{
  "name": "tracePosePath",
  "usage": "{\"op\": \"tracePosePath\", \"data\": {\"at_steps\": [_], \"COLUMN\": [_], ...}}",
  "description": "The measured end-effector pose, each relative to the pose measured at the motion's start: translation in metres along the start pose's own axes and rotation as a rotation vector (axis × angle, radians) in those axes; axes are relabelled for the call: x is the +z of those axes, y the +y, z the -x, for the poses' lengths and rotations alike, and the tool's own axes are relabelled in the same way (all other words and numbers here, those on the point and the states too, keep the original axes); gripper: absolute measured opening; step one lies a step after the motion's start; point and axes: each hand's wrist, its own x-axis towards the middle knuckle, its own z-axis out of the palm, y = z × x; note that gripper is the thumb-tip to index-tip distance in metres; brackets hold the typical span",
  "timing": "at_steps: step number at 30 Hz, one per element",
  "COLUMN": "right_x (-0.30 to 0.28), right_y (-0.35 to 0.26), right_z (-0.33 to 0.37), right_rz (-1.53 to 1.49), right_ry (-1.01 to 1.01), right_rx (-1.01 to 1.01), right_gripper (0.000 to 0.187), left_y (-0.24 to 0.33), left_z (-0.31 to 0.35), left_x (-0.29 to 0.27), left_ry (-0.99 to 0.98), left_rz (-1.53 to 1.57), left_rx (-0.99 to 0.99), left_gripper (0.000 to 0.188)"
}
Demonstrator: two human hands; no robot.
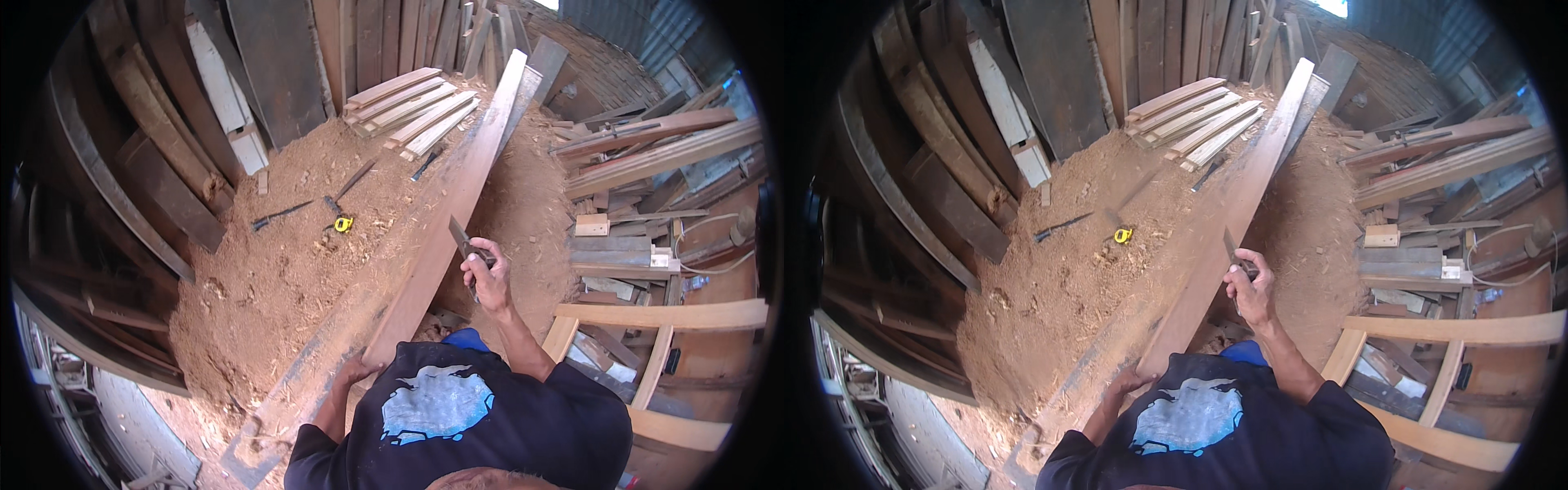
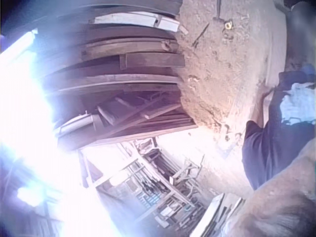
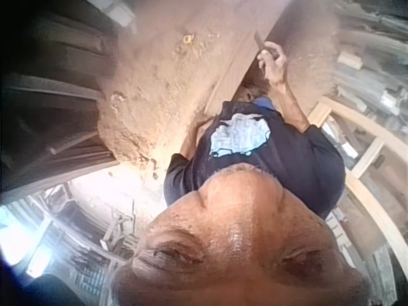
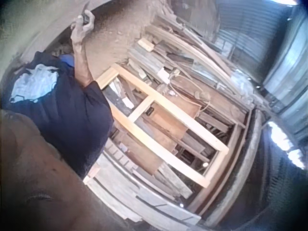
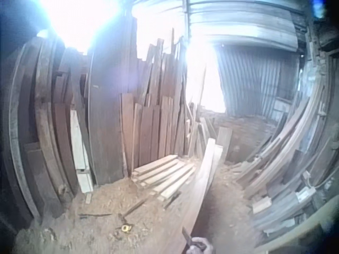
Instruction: The person uses a hand saw to cut a long wooden plank into smaller pieces. They position the plank between their legs, saw through it, and then move the cut pieces aside. The person repeats this process with another plank.
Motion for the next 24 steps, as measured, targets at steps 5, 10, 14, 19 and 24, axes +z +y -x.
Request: {"op": "tracePosePath", "data": {"at_steps": [5,10,14,19,24], "right_x": [-0.041,-0.111,-0.166,-0.211,-0.221], "right_y": [0.012,0.027,0.042,0.063,0.066], "right_z": [-0.011,-0.016,-0.008,0.004,0.004], "right_rz": [-0.023,0.028,-0.002,-0.006,-0.047], "right_ry": [0.128,0.123,0.161,0.169,0.117], "right_rx": [-0.072,-0.049,0.037,0.102,0.109], "right_gripper": [0.039,0.04,0.04,0.04,0.04], "left_y": [-0.002,-0.02,-0.003,0.047,0.079], "left_z": [-0.005,-0.022,-0.026,-0.041,-0.057], "left_x": [0.051,0.131,0.17,0.191,0.206], "left_ry": [0.082,0.199,0.268,0.257,0.329], "left_rz": [0.047,0.113,0.043,0.046,0.092], "left_rx": [-0.151,-0.215,-0.142,-0.195,-0.066], "left_gripper": [0.103,0.106,0.105,0.098,0.104]}}
